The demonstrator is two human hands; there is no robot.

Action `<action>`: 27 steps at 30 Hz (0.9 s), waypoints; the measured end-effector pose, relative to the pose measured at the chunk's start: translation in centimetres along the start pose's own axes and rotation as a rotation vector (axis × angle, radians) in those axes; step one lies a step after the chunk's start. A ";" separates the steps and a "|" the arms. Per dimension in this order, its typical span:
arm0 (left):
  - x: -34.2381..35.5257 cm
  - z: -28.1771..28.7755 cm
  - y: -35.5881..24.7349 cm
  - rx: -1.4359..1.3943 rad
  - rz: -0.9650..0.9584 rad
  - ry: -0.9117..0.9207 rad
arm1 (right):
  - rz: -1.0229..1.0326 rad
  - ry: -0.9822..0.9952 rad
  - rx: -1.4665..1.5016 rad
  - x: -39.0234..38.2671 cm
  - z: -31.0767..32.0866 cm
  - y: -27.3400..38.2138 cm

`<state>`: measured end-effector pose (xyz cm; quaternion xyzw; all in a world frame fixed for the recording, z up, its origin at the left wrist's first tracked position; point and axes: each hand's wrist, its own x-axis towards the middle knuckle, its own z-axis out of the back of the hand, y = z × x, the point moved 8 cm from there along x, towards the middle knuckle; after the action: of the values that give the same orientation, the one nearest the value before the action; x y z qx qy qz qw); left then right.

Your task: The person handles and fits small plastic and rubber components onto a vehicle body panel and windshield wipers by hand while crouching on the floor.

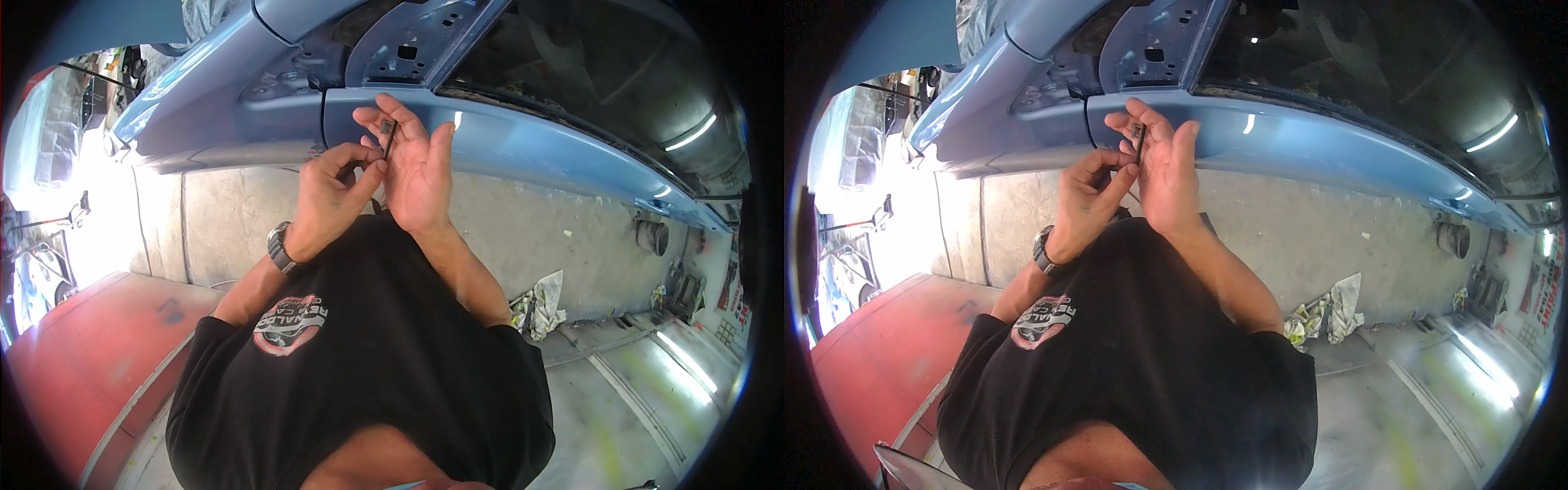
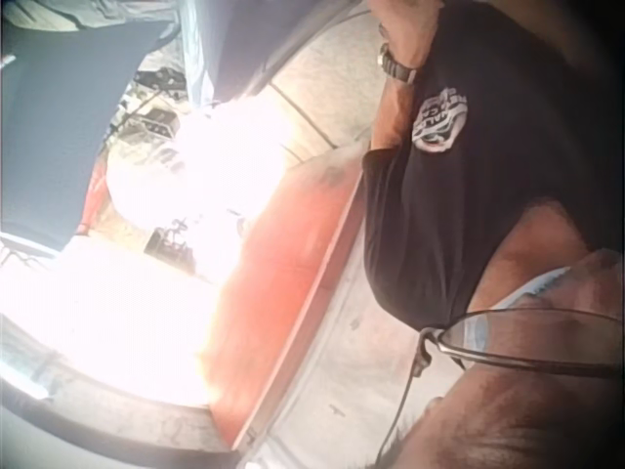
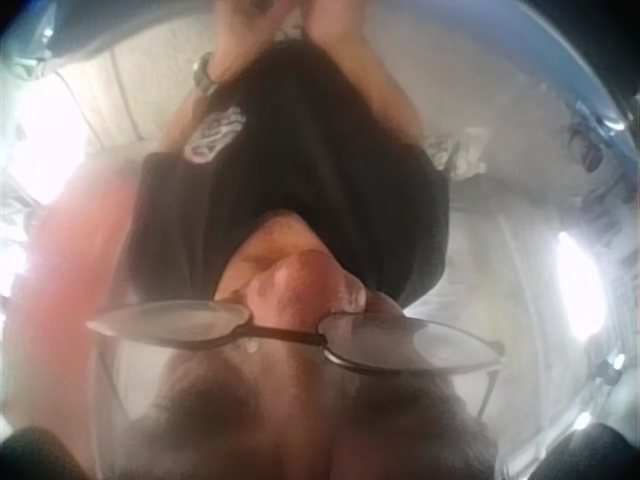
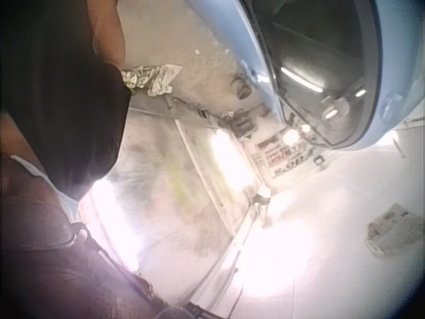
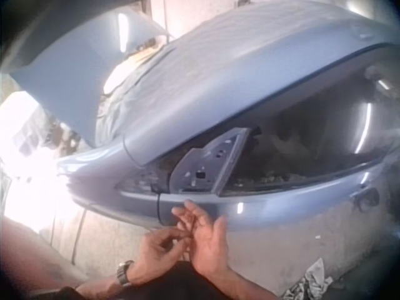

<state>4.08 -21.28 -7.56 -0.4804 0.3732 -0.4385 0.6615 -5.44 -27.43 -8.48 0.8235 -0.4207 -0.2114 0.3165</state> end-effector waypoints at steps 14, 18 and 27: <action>0.6 2.5 0.2 -0.040 -0.046 -0.143 | 0.636 -0.043 -1.126 -1.0 -0.9 4.8; 0.4 2.6 -1.4 0.009 -0.076 -0.158 | 0.814 0.051 -1.398 -1.7 -2.3 3.8; -0.1 1.9 -2.5 -0.007 -0.098 -0.051 | 0.880 0.049 -1.312 -1.6 -1.8 3.9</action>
<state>5.25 -20.98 -4.70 -0.5113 0.3339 -0.4566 0.6470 -7.36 -27.25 -4.38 0.2312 -0.4903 -0.2537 0.8011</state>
